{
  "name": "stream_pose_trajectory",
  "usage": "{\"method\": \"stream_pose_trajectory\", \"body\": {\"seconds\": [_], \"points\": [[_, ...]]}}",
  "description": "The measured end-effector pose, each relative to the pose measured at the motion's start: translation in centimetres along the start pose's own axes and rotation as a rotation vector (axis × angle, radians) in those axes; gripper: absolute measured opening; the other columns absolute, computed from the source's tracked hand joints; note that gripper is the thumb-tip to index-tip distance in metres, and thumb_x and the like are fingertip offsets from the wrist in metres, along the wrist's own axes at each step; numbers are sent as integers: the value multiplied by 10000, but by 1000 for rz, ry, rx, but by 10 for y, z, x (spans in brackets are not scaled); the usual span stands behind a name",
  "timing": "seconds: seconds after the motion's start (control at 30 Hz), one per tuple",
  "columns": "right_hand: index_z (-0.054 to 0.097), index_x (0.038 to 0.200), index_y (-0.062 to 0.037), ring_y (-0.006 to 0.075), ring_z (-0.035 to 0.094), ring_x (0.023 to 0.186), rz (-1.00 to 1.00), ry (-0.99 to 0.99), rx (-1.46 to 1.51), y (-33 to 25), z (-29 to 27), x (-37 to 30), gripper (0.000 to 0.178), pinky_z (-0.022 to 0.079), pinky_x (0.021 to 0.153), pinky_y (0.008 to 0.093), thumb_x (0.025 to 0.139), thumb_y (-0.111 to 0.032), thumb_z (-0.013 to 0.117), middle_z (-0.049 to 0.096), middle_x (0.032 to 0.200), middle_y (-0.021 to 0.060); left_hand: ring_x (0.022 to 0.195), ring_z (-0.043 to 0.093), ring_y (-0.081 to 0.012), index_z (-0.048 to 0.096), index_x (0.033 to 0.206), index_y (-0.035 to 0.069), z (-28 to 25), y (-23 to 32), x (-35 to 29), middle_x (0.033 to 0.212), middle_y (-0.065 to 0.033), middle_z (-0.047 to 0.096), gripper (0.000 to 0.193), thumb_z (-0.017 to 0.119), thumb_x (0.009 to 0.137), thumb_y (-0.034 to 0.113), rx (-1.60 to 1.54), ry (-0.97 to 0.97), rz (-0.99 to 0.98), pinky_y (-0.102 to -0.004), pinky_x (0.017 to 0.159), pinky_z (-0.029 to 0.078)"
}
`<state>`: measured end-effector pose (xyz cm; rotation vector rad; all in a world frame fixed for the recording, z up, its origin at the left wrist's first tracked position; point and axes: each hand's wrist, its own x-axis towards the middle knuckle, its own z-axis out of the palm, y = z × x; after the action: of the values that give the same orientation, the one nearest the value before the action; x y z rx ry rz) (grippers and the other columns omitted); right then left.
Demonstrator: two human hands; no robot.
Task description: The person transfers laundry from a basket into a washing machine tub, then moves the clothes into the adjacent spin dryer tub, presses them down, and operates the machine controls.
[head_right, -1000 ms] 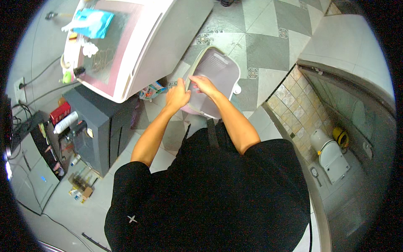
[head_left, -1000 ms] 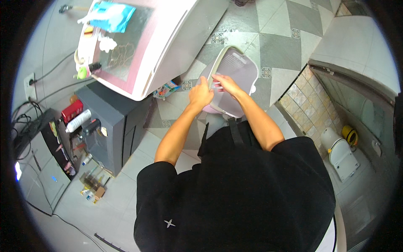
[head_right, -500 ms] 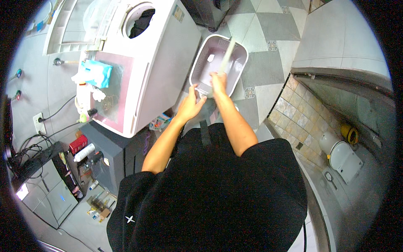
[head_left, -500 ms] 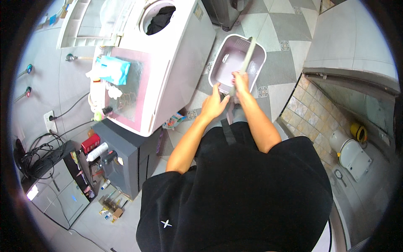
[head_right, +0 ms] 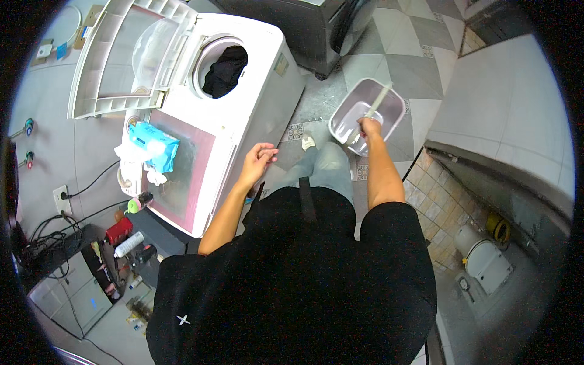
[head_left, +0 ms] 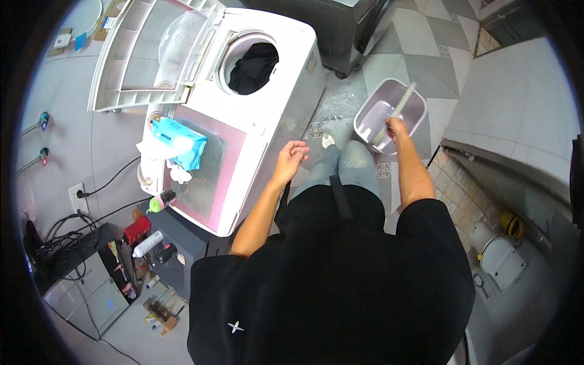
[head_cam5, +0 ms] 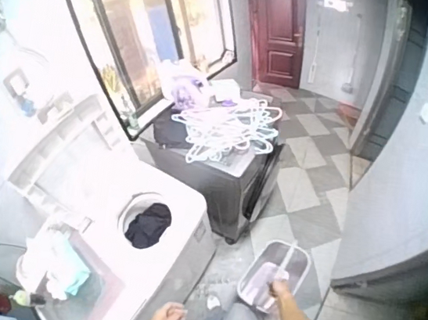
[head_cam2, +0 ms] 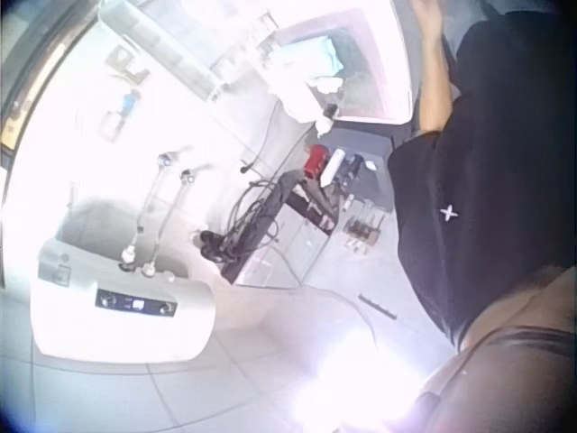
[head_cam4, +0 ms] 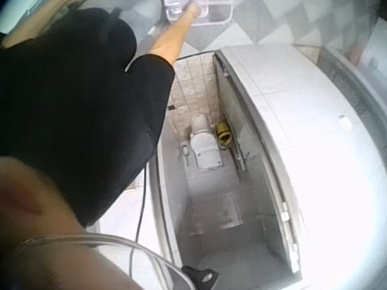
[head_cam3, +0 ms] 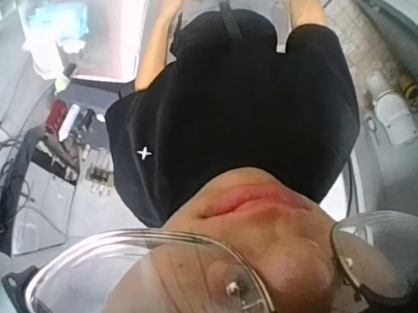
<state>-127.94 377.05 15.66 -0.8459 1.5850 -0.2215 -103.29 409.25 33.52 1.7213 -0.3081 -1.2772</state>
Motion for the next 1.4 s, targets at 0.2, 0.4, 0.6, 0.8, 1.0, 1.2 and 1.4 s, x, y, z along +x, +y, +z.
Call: {"method": "stream_pose_trajectory", "body": {"seconds": [0.2,0.4,0.6,0.8,1.0,1.2,1.4], "points": [[636,834,-68,159,502,553,79,39,-125,-6,-30,75,81,398,473,322,809,-118,693,555,670,43,935,673,-130,546,1254,15,3,33,9,1130,-94,721,254,553,1026,126,23,109,-57,-267,846,519],[601,823,-17,166,571,514,233,101,105,24,-49,160,103,418,360,278,899,-71,645,580,653,83,912,648,-132,551,1231,-24,22,48,8,1113,-104,694,231,528,1022,70,-44,244,-108,-265,825,507],[621,853,-81,128,617,596,400,-74,234,30,-34,179,64,524,451,260,896,-102,664,589,735,38,917,649,-112,543,1223,-11,54,31,18,1086,-82,692,234,496,994,8,-4,261,-208,-246,776,496],[613,945,-145,151,497,632,492,-168,151,55,-57,202,114,491,631,356,861,-191,675,522,770,-7,930,647,-126,545,1209,-21,90,57,59,1065,-89,680,202,516,1013,15,-78,215,-179,-270,876,527],[629,873,-147,151,499,701,522,1,-57,25,-55,155,103,459,754,409,878,-250,619,512,746,-40,919,661,-133,537,1251,0,107,59,62,1128,-98,688,230,504,1033,66,-130,228,-144,-274,857,522],[622,852,-112,134,522,552,123,-447,-298,24,-71,145,136,411,499,272,894,-232,573,567,684,9,942,657,-127,542,1254,20,115,71,65,1139,-82,692,234,498,1025,36,-166,208,-105,-273,879,521],[672,974,-103,140,596,551,39,-309,-298,-41,-7,86,139,433,476,254,878,-173,600,647,716,38,972,650,-123,550,1249,29,98,107,70,1154,-82,690,222,527,1035,85,-309,294,142,-270,884,513]]}}
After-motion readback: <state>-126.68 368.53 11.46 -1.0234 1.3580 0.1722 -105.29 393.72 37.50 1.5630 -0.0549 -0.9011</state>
